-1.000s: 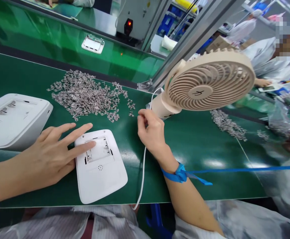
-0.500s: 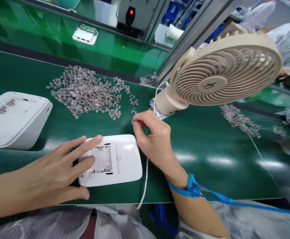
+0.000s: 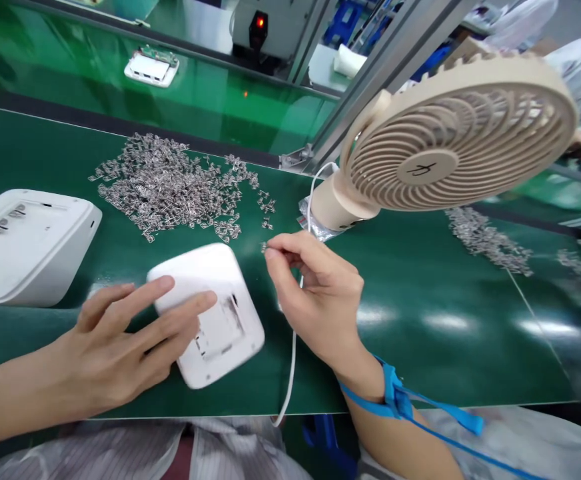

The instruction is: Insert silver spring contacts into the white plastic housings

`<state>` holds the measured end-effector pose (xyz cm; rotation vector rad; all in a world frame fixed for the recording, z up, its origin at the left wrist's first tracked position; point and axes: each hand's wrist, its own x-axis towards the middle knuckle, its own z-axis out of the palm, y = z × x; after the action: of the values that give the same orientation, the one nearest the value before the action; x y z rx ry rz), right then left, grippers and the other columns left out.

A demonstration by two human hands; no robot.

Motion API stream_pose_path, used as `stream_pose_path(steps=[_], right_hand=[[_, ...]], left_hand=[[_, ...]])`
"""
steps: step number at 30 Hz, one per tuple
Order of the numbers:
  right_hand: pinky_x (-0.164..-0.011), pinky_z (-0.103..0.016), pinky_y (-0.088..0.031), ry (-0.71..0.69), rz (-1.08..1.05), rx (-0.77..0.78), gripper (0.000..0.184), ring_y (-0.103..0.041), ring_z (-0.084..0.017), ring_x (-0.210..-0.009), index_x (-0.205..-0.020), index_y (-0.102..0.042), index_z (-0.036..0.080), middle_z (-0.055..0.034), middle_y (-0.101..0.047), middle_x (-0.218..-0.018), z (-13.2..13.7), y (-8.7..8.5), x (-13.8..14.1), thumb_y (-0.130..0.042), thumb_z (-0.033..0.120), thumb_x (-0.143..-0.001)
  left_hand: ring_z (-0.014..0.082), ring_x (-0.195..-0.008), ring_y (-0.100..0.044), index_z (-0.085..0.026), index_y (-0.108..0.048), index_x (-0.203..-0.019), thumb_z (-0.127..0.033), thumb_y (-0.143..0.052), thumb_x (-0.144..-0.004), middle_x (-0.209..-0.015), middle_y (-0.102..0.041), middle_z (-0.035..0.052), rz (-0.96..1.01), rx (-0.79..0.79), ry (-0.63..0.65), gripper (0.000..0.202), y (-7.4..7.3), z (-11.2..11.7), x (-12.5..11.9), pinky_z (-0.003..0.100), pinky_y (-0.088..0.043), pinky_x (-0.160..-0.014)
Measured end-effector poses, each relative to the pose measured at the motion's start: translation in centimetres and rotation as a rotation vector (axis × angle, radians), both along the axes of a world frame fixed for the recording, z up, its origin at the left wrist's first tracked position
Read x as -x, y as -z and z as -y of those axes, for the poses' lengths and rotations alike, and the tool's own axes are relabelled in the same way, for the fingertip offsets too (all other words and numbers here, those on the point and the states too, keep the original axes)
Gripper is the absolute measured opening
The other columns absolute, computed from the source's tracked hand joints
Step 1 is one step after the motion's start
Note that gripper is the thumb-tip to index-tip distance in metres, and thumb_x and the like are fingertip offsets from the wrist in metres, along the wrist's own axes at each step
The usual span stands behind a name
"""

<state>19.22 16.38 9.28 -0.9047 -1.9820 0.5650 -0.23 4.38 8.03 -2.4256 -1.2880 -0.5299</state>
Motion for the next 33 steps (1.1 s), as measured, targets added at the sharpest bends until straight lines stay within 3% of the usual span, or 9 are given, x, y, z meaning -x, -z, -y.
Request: stream_pose_path(steps=[3,6,11,16,20,33], right_hand=[[-0.059,-0.024,-0.046,-0.108,0.01,0.114,0.014,-0.057,-0.011,-0.067,-0.08,-0.061,0.02,0.0009,-0.061,-0.074,1.1,0.0,0.5,-0.058,0.006,-0.079],[-0.069,-0.028,-0.05,-0.25,0.088,0.144,0.013,-0.061,-0.015,-0.081,-0.084,-0.06,0.017,-0.0052,-0.063,-0.088,2.0,0.3,1.3,-0.054,0.006,-0.081],[-0.07,-0.031,-0.05,-0.247,0.279,-0.096,0.014,-0.06,-0.018,-0.087,-0.08,-0.057,0.014,-0.0122,-0.06,-0.092,2.6,1.0,2.3,-0.047,0.004,-0.083],[-0.062,-0.029,-0.049,-0.137,0.411,-0.377,0.018,-0.059,-0.019,-0.081,-0.078,-0.054,0.013,-0.015,-0.06,-0.089,3.1,1.8,2.9,-0.042,-0.001,-0.081],[-0.06,-0.03,-0.048,-0.105,0.434,-0.489,0.018,-0.058,-0.021,-0.079,-0.077,-0.053,0.012,-0.0149,-0.06,-0.083,3.3,2.1,3.2,-0.042,-0.002,-0.08],[-0.063,-0.031,-0.047,-0.172,0.464,-0.329,0.017,-0.056,-0.02,-0.083,-0.079,-0.048,0.017,-0.0111,-0.056,-0.086,3.1,1.4,3.1,-0.041,0.003,-0.083]], left_hand=[[0.0256,-0.108,-0.052,-0.012,-0.062,-0.095,-0.03,-0.055,-0.084,-0.115,-0.061,0.01,-0.012,-0.033,-0.029,0.023,0.4,0.1,-0.3,0.037,-0.04,-0.088],[0.0258,-0.102,-0.057,-0.009,-0.061,-0.097,-0.031,-0.057,-0.083,-0.107,-0.065,0.0128,-0.034,-0.055,-0.045,0.027,0.6,0.4,-0.7,0.035,-0.042,-0.083],[0.0261,-0.104,-0.056,-0.008,-0.058,-0.11,-0.035,-0.056,-0.082,-0.11,-0.063,0.0132,-0.125,-0.09,-0.079,0.04,0.8,0.8,-1.4,0.033,-0.041,-0.084],[0.0247,-0.106,-0.054,-0.01,-0.059,-0.111,-0.039,-0.053,-0.083,-0.117,-0.061,0.0122,-0.2,-0.105,-0.121,0.041,0.9,0.9,-1.6,0.031,-0.039,-0.084],[0.0244,-0.106,-0.053,-0.011,-0.06,-0.111,-0.038,-0.05,-0.085,-0.121,-0.058,0.0125,-0.217,-0.112,-0.129,0.039,0.9,0.7,-1.7,0.031,-0.038,-0.084],[0.0213,-0.102,-0.055,-0.013,-0.059,-0.113,-0.038,-0.047,-0.086,-0.119,-0.06,0.008,-0.207,-0.099,-0.164,0.039,0.9,0.4,-2.2,0.03,-0.038,-0.084]])
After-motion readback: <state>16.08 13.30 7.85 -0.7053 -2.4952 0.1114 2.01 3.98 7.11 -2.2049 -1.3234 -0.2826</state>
